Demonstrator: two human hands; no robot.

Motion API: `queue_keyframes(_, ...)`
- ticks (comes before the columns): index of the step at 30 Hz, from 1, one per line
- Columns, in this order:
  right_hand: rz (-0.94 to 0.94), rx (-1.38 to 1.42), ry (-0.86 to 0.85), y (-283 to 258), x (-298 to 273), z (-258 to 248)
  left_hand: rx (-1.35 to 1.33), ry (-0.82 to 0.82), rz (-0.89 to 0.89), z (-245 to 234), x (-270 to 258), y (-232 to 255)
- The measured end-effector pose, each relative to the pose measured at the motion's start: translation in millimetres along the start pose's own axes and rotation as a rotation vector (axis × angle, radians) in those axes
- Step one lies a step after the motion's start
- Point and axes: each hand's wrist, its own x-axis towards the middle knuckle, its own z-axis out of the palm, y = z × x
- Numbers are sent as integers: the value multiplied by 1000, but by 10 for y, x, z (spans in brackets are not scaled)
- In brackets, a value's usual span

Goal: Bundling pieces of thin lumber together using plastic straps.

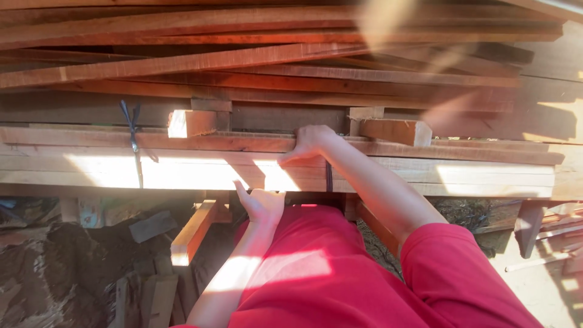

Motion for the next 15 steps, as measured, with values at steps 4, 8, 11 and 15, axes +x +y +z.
queue_keyframes(4,-26,-12,-5,-65,-167,-189,3,6,-53,24,134,11)
queue_keyframes(8,-24,-52,58,-71,-80,-4,72,32,-49,-227,311,8)
queue_keyframes(11,-46,-125,307,-76,-226,95,340,-35,-137,-83,256,71)
queue_keyframes(15,-171,-231,651,-100,-373,297,413,-42,-289,-139,201,86)
